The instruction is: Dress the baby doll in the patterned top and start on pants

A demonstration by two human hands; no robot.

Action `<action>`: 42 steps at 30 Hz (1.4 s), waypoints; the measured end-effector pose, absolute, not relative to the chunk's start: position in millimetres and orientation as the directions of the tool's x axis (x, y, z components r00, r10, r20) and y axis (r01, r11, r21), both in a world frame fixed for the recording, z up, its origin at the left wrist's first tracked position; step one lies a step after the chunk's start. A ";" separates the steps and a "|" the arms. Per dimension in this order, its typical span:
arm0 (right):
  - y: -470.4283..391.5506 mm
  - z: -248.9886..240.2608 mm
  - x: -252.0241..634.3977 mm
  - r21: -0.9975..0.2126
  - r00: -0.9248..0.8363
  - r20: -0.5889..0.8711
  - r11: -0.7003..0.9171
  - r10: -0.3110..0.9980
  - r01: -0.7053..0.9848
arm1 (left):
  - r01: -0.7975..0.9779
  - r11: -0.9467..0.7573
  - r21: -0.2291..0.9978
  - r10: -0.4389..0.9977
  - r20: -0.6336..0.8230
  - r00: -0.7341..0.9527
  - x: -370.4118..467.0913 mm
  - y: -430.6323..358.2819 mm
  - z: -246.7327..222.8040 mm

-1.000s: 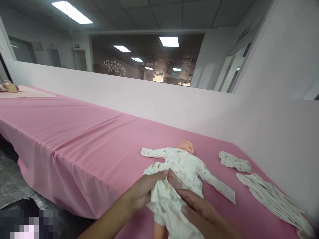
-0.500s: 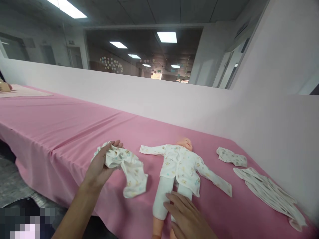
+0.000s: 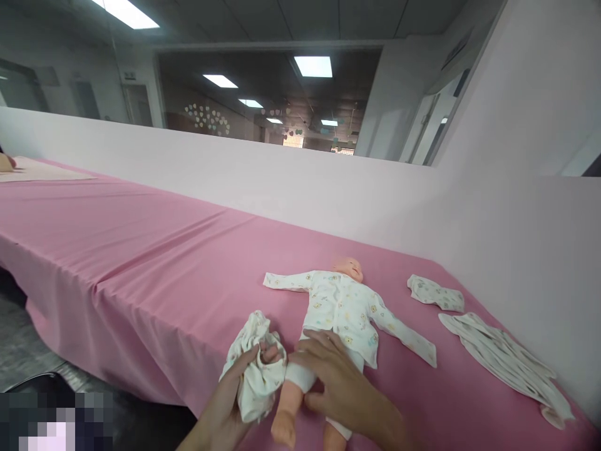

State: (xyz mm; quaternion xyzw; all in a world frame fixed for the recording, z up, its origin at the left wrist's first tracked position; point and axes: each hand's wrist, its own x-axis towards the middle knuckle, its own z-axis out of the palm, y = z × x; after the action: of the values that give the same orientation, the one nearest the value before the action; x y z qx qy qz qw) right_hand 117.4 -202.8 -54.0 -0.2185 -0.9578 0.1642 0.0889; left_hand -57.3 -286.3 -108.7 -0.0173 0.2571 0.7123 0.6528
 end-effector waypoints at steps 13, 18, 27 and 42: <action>-181.0 -43.8 111.9 -0.576 -0.763 0.274 0.735 0.586 0.358 | -0.909 0.185 0.373 0.921 -0.389 0.028 -58.7 -303.9 -120.9; -189.2 -41.5 107.9 -0.476 -0.807 0.263 0.799 0.528 0.367 | -0.867 0.247 0.433 0.939 -0.328 0.104 -68.0 -291.4 -136.5; -204.1 -37.8 107.7 -0.316 -0.872 0.154 0.860 0.464 0.401 | -0.898 0.187 0.398 0.945 -0.322 0.054 -50.1 -322.8 -86.5; -252.8 -24.7 108.7 -0.744 -0.911 -0.009 0.605 0.413 0.282 | -0.933 0.174 0.314 0.930 -0.365 0.050 -28.9 -323.2 -73.7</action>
State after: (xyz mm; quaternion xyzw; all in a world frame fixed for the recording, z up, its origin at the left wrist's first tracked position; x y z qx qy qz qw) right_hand 108.7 -252.8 -24.7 -0.1947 -0.8922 0.3992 0.0818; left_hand -28.9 -323.2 -73.7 -0.0037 0.2487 0.6427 0.7246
